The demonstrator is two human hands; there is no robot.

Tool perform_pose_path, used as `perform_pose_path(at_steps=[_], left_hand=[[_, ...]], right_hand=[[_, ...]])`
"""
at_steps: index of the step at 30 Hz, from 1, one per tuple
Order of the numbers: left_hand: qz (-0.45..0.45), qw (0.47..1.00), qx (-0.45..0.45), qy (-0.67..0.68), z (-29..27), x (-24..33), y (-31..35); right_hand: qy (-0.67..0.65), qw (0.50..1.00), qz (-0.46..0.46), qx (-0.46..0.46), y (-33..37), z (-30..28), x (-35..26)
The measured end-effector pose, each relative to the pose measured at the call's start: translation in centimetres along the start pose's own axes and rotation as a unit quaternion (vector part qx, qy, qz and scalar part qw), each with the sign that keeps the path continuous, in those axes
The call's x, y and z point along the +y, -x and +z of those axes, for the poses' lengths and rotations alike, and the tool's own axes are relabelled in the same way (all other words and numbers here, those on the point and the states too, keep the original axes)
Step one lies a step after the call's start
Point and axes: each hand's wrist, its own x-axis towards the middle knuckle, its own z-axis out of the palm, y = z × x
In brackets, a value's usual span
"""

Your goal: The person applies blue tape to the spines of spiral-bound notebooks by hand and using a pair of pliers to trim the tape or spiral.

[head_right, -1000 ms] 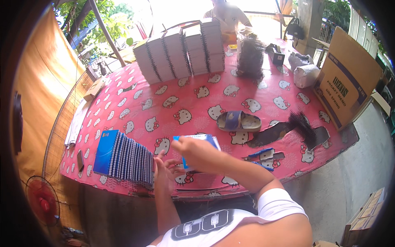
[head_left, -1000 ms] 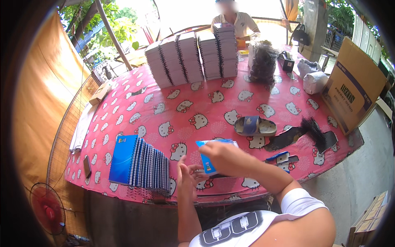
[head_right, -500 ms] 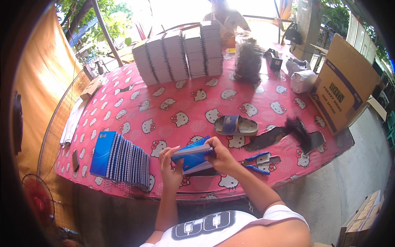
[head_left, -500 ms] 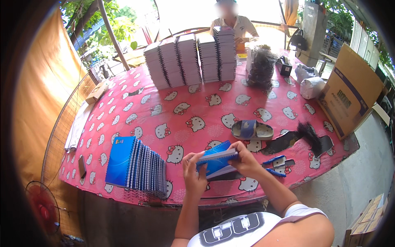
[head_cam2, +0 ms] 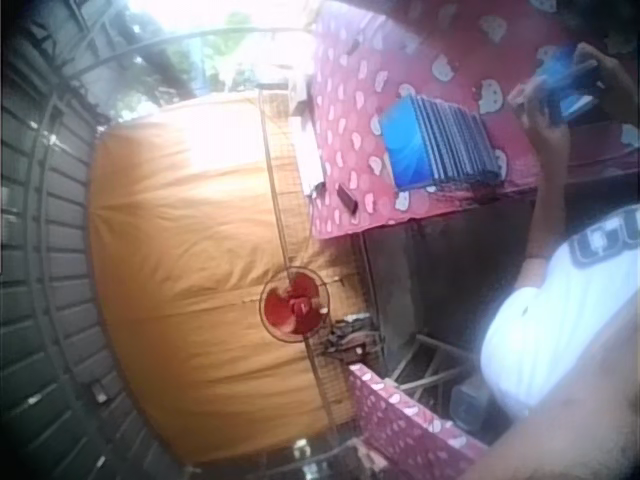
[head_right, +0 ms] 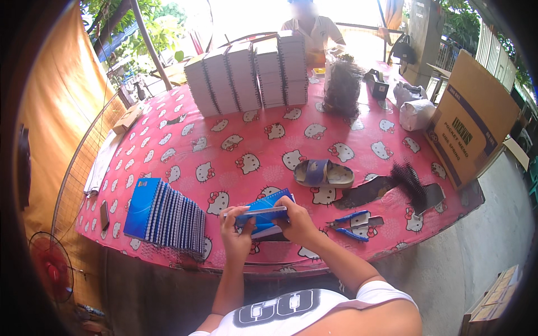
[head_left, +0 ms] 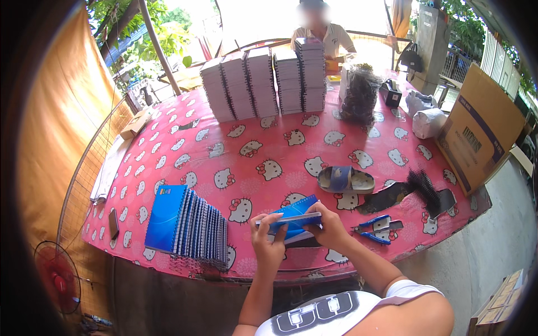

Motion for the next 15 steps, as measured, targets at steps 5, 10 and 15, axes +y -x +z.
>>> perform_pose_path(at_steps=[5,10,15], left_hand=[[0.030,0.999,-0.009,-0.013,-0.2,-0.2,0.1],[0.077,0.970,0.041,-0.227,1.1,5.2,-1.3],[0.092,0.987,-0.012,-0.130,2.2,3.2,-1.7]], right_hand=[[-0.020,0.999,0.028,0.014,-0.3,0.6,1.4],[-0.031,0.998,0.051,0.010,0.0,0.5,1.3],[0.194,0.965,-0.171,0.042,0.0,-5.9,0.8]])
